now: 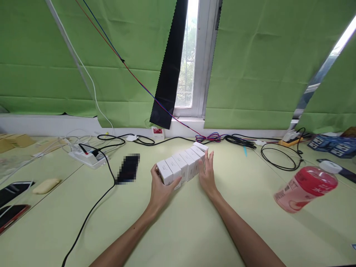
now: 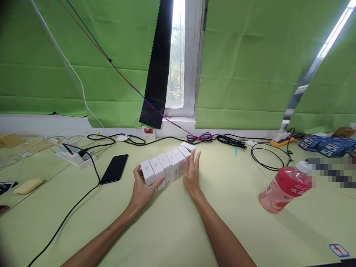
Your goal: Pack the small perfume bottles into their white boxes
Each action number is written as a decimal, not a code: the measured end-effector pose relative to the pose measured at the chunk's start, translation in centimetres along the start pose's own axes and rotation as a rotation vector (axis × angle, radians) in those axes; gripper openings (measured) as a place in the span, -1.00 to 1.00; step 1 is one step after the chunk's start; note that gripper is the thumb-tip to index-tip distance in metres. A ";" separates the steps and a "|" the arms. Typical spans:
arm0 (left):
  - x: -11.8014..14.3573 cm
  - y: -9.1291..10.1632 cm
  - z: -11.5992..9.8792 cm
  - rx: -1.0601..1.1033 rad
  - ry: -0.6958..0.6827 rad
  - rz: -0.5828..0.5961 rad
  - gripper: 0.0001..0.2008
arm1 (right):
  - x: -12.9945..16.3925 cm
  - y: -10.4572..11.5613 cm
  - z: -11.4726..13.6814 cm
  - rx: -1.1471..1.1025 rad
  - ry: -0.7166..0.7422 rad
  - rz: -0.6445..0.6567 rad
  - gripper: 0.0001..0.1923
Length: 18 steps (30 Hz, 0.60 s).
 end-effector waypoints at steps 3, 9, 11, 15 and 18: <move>0.0 0.0 0.1 -0.019 -0.009 0.008 -0.07 | -0.9 0.8 -0.4 -0.022 -0.015 -0.102 -0.23; 0.4 -0.1 0.3 -0.046 -0.009 0.027 -0.06 | -5.1 1.4 -6.2 -0.346 -0.363 -0.196 -0.36; 0.8 0.1 0.0 -0.030 -0.006 0.003 -0.07 | -6.8 0.7 -7.9 -0.408 -0.454 -0.107 -0.32; 1.5 0.4 -0.6 -0.015 -0.005 -0.060 -0.09 | -9.3 -0.4 -9.3 -0.481 -0.554 0.061 -0.28; 2.0 0.4 -0.7 -0.021 -0.007 -0.079 -0.09 | -10.0 -1.9 -8.7 -0.563 -0.608 0.203 -0.26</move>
Point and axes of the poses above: each hand's wrist, its own x-axis away from the middle knuckle, its own y-axis out of the back of the hand, z = x × y, the point moved 9 cm from there along -x, towards the middle knuckle, and after that the axes turned 9 degrees about -z, right-handed, at the moved point
